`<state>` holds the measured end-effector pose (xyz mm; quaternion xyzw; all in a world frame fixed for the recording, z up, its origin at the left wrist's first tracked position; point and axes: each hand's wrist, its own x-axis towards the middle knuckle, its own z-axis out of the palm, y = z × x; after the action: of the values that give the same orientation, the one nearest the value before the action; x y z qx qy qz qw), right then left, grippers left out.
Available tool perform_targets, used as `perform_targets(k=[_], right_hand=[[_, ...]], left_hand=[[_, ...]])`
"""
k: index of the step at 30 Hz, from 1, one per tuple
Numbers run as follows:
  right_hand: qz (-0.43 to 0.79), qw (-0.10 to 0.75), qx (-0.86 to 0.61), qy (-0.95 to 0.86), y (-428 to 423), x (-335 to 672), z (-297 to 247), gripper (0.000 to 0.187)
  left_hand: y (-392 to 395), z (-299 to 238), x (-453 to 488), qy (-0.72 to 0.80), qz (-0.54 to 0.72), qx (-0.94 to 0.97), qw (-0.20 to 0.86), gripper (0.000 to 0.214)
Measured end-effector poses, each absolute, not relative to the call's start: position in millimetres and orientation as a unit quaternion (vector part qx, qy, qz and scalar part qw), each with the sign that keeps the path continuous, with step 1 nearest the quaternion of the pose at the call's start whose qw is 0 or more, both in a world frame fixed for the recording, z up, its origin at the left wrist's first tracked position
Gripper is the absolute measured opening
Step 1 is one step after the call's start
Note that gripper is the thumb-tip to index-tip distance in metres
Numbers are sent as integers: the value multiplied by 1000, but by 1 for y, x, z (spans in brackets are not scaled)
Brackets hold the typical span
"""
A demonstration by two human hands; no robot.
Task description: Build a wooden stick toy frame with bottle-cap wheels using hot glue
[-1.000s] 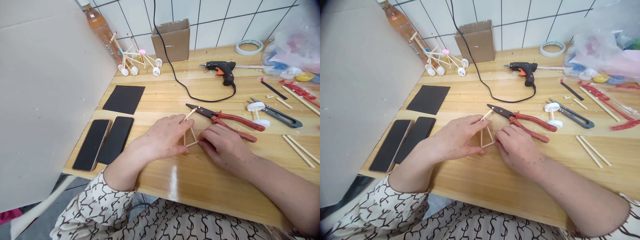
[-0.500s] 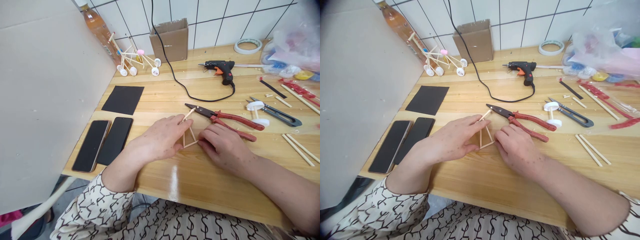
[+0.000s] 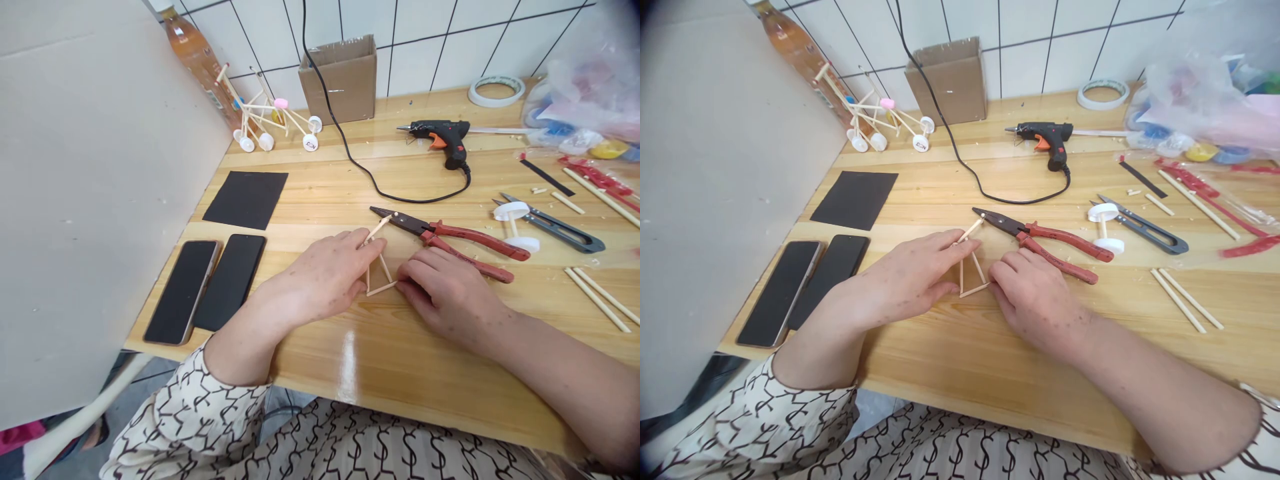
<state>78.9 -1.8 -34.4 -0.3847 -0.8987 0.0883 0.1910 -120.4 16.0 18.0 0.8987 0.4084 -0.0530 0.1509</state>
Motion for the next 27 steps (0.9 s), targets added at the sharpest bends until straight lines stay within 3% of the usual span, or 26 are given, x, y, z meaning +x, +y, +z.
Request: perform_targets(k=[27], right_hand=[[89,196,-382,-899,-2,80,-36,18]], left_hand=[[15,16,-122,405,-45,901,150,46]])
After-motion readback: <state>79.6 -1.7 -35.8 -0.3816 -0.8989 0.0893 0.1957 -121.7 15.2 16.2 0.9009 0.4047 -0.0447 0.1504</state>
